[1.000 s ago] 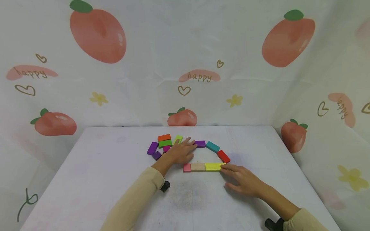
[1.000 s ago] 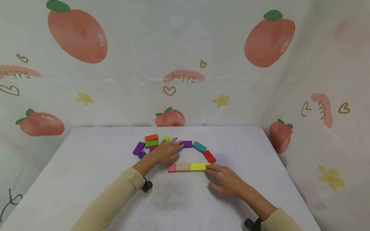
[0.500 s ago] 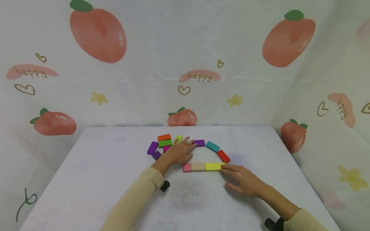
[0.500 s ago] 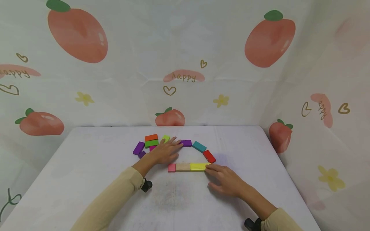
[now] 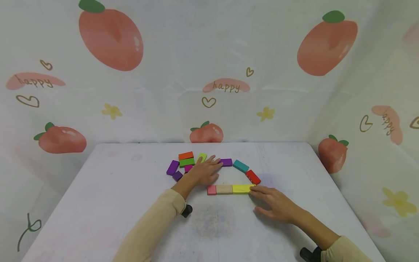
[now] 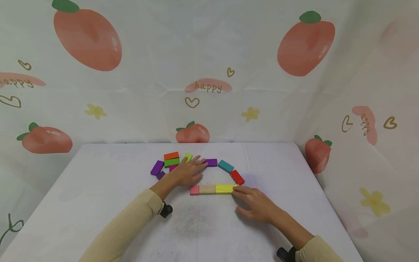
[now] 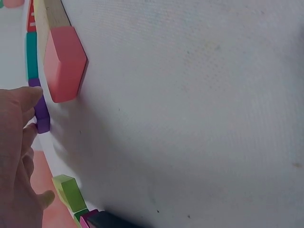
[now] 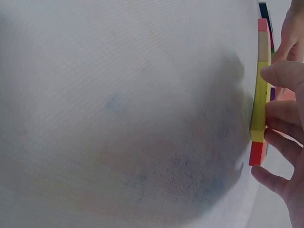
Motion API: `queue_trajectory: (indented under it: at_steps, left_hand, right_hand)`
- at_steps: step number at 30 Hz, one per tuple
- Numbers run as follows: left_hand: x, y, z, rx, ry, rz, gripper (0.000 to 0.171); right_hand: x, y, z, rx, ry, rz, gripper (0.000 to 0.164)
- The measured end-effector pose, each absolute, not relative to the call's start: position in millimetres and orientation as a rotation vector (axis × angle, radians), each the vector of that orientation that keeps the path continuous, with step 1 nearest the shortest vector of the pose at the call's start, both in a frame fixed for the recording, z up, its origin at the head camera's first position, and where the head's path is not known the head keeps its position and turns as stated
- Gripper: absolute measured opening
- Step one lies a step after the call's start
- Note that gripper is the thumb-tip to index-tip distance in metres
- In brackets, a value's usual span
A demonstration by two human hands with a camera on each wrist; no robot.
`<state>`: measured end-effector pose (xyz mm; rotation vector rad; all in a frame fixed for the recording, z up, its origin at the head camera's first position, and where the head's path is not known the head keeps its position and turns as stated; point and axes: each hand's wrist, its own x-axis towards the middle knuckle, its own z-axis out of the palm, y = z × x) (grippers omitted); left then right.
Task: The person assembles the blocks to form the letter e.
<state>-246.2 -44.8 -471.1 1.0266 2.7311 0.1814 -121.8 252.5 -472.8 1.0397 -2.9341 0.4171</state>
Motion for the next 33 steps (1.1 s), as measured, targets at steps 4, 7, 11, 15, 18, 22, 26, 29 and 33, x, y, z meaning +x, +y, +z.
queue_trajectory:
  at_steps: [4, 7, 11, 15, 18, 22, 26, 29, 33]
  left_hand:
    - [-245.4, -43.6, -471.7, 1.018, 2.735, 0.18, 0.056]
    - [-244.7, -42.5, -472.7, 1.007, 2.737, 0.18, 0.056]
    - [-244.0, -40.9, -473.6, 0.993, 2.75, 0.173, 0.057]
    - [-243.4, -40.8, -472.1, 0.97, 2.774, 0.205, 0.056]
    - [-244.2, -44.0, -469.9, 0.927, 2.817, 0.256, 0.056]
    - [-246.6, -55.5, -468.4, 0.777, 2.924, 0.289, 0.054]
    - [-249.9, -68.9, -470.2, 0.6, 3.01, 0.302, 0.048]
    - [-251.0, -76.7, -472.2, 0.549, 3.036, 0.311, 0.044]
    - [-250.8, -82.9, -474.0, 0.577, 3.041, 0.327, 0.041]
  right_hand:
    - [-121.3, 253.0, -473.5, 1.041, -2.934, 0.42, 0.052]
    - [-121.2, 253.2, -473.3, 1.041, -2.936, 0.416, 0.052]
    - [-121.0, 253.0, -472.3, 1.041, -2.937, 0.412, 0.053]
    - [-121.4, 252.4, -470.8, 1.045, -2.937, 0.41, 0.052]
    - [-121.6, 251.9, -469.7, 1.05, -2.929, 0.404, 0.051]
    - [-121.6, 251.9, -469.5, 1.061, -2.904, 0.389, 0.051]
    - [-121.6, 252.1, -469.5, 1.051, -2.909, 0.391, 0.051]
    - [-121.8, 251.8, -470.1, 1.048, -2.923, 0.397, 0.052]
    - [-122.2, 251.4, -471.0, 1.051, -2.923, 0.402, 0.052]
